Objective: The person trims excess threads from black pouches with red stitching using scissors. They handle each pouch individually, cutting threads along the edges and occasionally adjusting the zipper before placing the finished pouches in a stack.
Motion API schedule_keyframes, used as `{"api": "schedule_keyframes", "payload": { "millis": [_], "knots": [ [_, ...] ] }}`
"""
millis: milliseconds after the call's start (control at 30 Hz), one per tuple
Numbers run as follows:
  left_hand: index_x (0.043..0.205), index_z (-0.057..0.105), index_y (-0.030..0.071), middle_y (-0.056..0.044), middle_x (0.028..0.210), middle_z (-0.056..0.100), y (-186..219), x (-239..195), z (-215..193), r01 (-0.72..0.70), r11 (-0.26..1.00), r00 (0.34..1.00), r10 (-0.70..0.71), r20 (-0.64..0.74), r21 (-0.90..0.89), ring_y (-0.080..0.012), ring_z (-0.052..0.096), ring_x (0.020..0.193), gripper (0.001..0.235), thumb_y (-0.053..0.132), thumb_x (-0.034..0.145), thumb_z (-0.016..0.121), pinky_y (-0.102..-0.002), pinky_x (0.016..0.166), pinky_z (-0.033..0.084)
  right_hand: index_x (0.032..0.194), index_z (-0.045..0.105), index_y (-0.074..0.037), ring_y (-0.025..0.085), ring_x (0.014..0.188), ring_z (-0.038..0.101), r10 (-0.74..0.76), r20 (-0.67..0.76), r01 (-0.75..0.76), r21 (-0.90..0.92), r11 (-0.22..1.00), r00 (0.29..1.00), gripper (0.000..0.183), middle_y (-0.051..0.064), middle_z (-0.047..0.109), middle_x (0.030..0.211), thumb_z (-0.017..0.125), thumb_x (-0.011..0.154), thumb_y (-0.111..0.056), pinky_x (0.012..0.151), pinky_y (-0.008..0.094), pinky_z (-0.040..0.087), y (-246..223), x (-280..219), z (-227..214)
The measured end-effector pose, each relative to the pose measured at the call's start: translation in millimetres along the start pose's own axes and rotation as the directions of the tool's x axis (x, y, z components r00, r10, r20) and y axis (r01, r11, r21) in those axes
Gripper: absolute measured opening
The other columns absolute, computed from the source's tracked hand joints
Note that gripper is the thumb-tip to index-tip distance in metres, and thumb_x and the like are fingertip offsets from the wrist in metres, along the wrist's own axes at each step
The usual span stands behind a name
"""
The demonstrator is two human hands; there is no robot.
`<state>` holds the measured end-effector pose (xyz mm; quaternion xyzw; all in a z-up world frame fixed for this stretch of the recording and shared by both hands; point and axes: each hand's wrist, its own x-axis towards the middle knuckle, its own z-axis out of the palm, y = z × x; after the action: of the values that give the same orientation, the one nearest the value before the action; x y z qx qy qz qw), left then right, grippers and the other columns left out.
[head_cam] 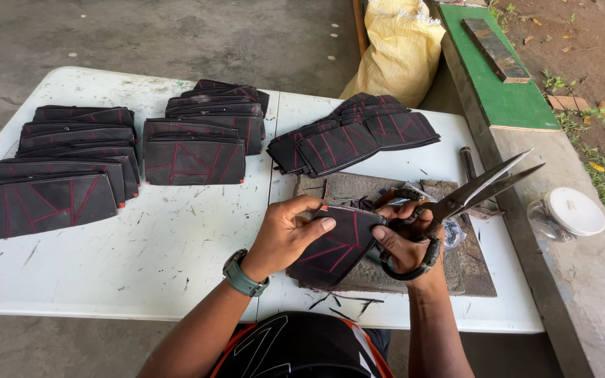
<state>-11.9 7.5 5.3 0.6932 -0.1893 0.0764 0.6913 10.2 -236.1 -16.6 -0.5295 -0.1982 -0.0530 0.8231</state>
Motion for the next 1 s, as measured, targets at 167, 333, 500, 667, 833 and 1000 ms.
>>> {"api": "schedule_keyframes", "payload": {
  "millis": [167,333,500,667,833,1000],
  "knots": [
    [0.106,0.076,0.002,0.001,0.076,0.069,-5.4,1.6,0.8,-0.039,0.997,0.999,0.037,0.021,0.063,0.0017,0.054,0.058,0.021,0.020,0.095,0.075,-0.018,0.046,0.040,0.104,0.052,-0.010,0.022,0.103,0.068,-0.010,0.002,0.010,-0.113,0.994,1.000,0.040,0.014,0.067,0.107,0.077,0.080,0.011,0.086,0.034,0.058,-0.5,-5.7,6.4],
    [0.100,0.078,0.003,-0.002,0.060,0.062,-4.8,0.4,2.2,0.010,0.988,1.000,-0.008,-0.014,0.152,-0.0015,0.050,0.049,0.016,0.018,0.094,0.077,-0.020,0.044,0.036,0.105,0.052,-0.009,0.021,0.101,0.068,-0.041,0.050,0.045,-0.093,0.995,0.998,0.040,0.013,0.067,0.104,0.077,0.083,0.012,0.088,0.034,0.058,-2.9,-4.5,11.6],
    [0.103,0.074,0.002,-0.002,0.082,0.071,-6.5,0.2,2.9,-0.030,0.996,0.999,0.033,0.026,-0.087,-0.0025,0.061,0.070,0.022,0.023,0.097,0.073,-0.019,0.059,0.049,0.102,0.053,-0.008,0.022,0.097,0.072,0.039,-0.038,-0.044,-0.143,0.989,0.999,0.035,0.014,0.071,0.100,0.077,0.082,0.008,0.083,0.034,0.059,-4.7,-5.2,20.8],
    [0.101,0.076,0.004,-0.004,0.081,0.076,-9.6,1.5,7.2,-0.052,0.997,0.996,0.047,0.081,0.057,-0.0068,0.071,0.073,0.027,0.030,0.094,0.075,-0.021,0.063,0.058,0.104,0.055,-0.008,0.018,0.094,0.071,0.029,0.009,-0.027,-0.192,0.981,1.000,0.034,0.013,0.072,0.100,0.078,0.082,0.005,0.080,0.030,0.057,-6.1,-7.1,29.6],
    [0.096,0.078,0.005,-0.005,0.076,0.076,-8.9,0.6,10.3,-0.025,0.993,0.998,0.018,0.058,0.111,-0.0082,0.070,0.066,0.026,0.031,0.092,0.076,-0.022,0.058,0.055,0.101,0.055,-0.009,0.015,0.082,0.068,0.007,0.041,0.006,-0.317,0.948,0.999,0.033,0.011,0.075,0.094,0.079,0.082,0.004,0.071,0.028,0.054,-8.7,-7.0,31.5],
    [0.100,0.077,0.004,-0.005,0.082,0.077,-9.8,3.4,11.5,-0.041,0.999,0.997,0.039,0.067,0.022,-0.0086,0.072,0.074,0.025,0.029,0.095,0.075,-0.022,0.064,0.058,0.100,0.054,-0.009,0.017,0.091,0.070,-0.025,0.013,0.028,-0.245,0.969,1.000,0.033,0.011,0.072,0.096,0.081,0.083,0.001,0.080,0.031,0.055,-7.1,-3.1,36.6]
  ]
}}
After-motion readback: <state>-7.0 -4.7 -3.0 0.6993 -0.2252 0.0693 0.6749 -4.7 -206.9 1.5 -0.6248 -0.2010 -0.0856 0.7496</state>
